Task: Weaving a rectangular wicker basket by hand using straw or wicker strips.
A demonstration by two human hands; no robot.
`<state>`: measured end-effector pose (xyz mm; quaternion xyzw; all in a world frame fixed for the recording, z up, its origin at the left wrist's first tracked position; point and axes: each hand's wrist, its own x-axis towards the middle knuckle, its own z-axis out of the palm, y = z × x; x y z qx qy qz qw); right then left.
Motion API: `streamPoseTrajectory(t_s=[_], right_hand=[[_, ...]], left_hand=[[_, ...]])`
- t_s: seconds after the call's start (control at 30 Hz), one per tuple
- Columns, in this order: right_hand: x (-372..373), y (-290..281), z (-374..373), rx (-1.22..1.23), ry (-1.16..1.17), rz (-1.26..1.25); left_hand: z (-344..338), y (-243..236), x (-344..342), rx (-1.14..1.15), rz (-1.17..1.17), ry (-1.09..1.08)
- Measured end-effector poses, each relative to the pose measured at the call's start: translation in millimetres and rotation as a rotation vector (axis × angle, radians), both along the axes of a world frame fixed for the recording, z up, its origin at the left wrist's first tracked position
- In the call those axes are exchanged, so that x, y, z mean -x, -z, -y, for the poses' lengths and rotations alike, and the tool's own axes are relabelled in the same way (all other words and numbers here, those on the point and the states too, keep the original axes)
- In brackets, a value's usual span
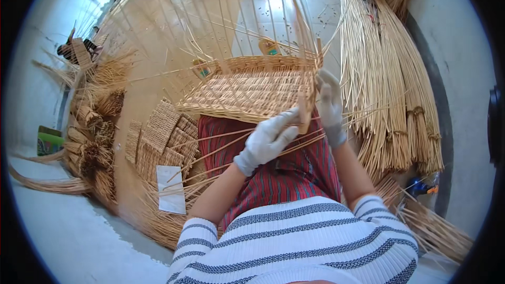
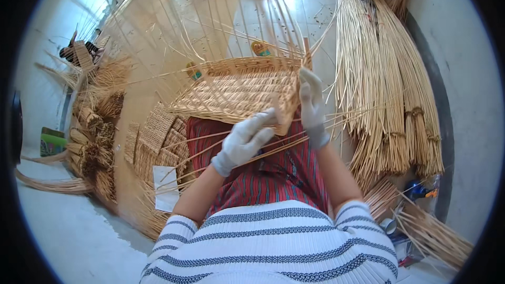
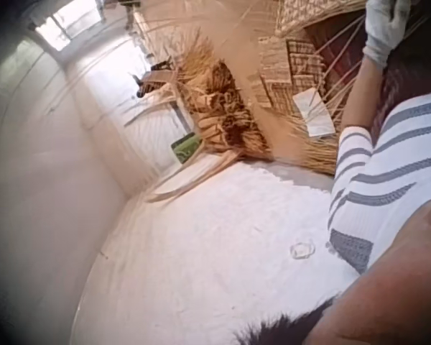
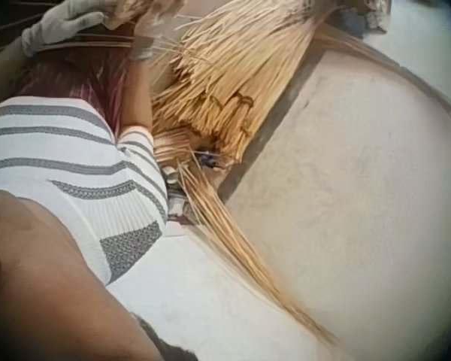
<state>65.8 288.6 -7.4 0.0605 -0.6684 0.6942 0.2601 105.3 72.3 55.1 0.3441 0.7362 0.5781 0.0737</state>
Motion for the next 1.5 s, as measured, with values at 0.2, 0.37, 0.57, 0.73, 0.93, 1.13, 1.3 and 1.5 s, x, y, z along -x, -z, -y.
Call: streamPoseTrajectory(t_s=[0.2,0.37,0.57,0.73,0.93,1.13,1.3,1.5], right_hand=[[-30.5,-39.1,25.8,-0.471,0.074,0.057],[-34.0,-38.9,14.4,-0.695,-0.036,-0.039],[-16.0,-7.8,0.1,-0.64,-0.103,0.01],[41.8,19.9,20.3,-0.576,0.153,0.097],[127.3,72.5,16.8,-0.116,0.131,0.457],[139.4,99.9,0.2,-0.247,0.157,0.466],[137.0,105.0,-3.4,-0.155,0.053,0.49],[129.5,94.8,-28.4,-0.404,-0.133,0.695]], left_hand=[[-22.7,33.9,20.3,0.07,-0.042,0.092],[-20.4,30.8,-16.0,0.348,-0.129,-0.158],[14.9,-0.3,-25.3,0.301,-0.635,-0.362],[8.1,35.2,80.4,0.543,-0.826,-0.31],[-13.0,48.0,172.2,0.997,-0.908,-0.224],[-8.0,58.7,210.5,0.869,-0.909,-0.223],[-13.4,76.0,208.1,0.646,-0.921,-0.257],[-21.2,85.6,172.0,0.73,-0.708,-0.168]])
